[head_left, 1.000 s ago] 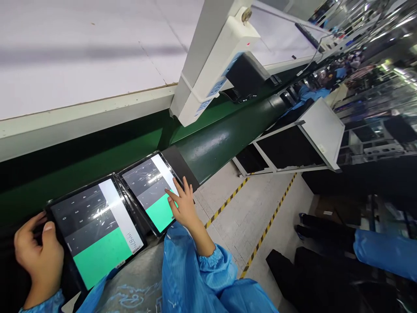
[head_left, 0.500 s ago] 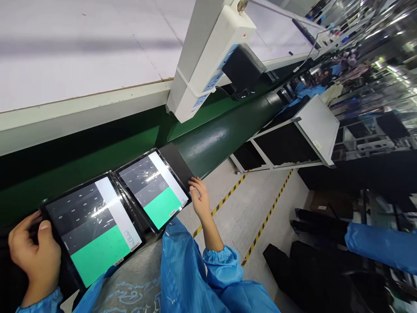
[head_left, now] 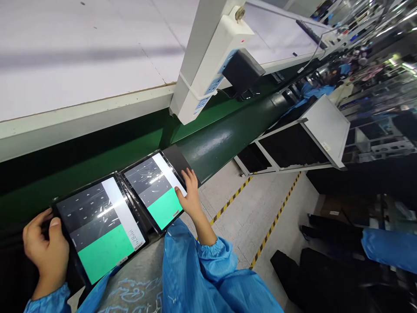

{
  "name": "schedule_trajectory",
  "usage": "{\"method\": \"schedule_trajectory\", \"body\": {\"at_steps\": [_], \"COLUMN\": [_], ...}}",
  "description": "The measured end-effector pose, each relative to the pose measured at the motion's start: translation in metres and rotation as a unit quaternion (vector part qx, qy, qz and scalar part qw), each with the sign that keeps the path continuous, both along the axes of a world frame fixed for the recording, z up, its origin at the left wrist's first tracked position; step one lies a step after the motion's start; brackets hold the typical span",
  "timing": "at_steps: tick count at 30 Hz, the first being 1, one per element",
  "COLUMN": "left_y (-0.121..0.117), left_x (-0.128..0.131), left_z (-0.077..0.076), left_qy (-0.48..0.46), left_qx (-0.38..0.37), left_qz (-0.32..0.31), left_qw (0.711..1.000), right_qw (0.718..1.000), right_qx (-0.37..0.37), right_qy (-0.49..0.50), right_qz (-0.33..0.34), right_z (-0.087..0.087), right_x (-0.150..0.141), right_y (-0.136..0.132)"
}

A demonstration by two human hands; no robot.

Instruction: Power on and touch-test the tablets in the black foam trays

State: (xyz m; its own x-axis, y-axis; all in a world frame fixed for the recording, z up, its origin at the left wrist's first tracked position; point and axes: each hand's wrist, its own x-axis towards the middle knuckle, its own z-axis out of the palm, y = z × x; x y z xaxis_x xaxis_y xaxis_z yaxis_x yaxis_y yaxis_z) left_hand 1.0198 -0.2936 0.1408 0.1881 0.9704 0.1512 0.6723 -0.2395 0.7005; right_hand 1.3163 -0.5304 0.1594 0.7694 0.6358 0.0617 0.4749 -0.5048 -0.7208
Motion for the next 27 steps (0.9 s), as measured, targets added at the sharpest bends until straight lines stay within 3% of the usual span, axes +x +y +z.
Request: {"method": "schedule_trajectory", "body": {"at_steps": [4,7,11,19,22,24,27], "left_y": [0.001,0.001,-0.001,0.0,0.001,0.001,0.001], "left_x": [-0.002,-0.003,-0.004,-0.004,-0.002,-0.001,-0.001], "left_z": [-0.003,-0.004,-0.002,-0.003,-0.006,-0.007,-0.007], "left_qy": [0.004,0.0,-0.003,-0.009,-0.031,-0.034,-0.038], "left_qx": [0.002,0.01,0.011,0.022,0.032,0.03,0.03], "left_qz": [-0.007,-0.008,-0.006,-0.014,-0.011,-0.014,-0.015], "left_qw": [1.0,1.0,1.0,1.0,0.999,0.999,0.999], "right_qw": [0.977,0.937,0.918,0.954,0.956,0.967,0.993], "right_qx": [0.052,0.122,0.138,0.046,0.008,-0.007,-0.023], "right_qy": [0.099,0.22,0.299,0.219,0.197,0.127,-0.013], "right_qz": [-0.179,-0.244,-0.221,-0.201,-0.217,-0.221,-0.112], "right_z": [-0.022,-0.036,-0.036,-0.033,-0.029,-0.021,-0.004], "right_x": [-0.025,-0.054,-0.083,-0.096,-0.089,-0.075,-0.047], "right_y": [-0.027,-0.049,-0.06,-0.05,-0.051,-0.049,-0.032]}}
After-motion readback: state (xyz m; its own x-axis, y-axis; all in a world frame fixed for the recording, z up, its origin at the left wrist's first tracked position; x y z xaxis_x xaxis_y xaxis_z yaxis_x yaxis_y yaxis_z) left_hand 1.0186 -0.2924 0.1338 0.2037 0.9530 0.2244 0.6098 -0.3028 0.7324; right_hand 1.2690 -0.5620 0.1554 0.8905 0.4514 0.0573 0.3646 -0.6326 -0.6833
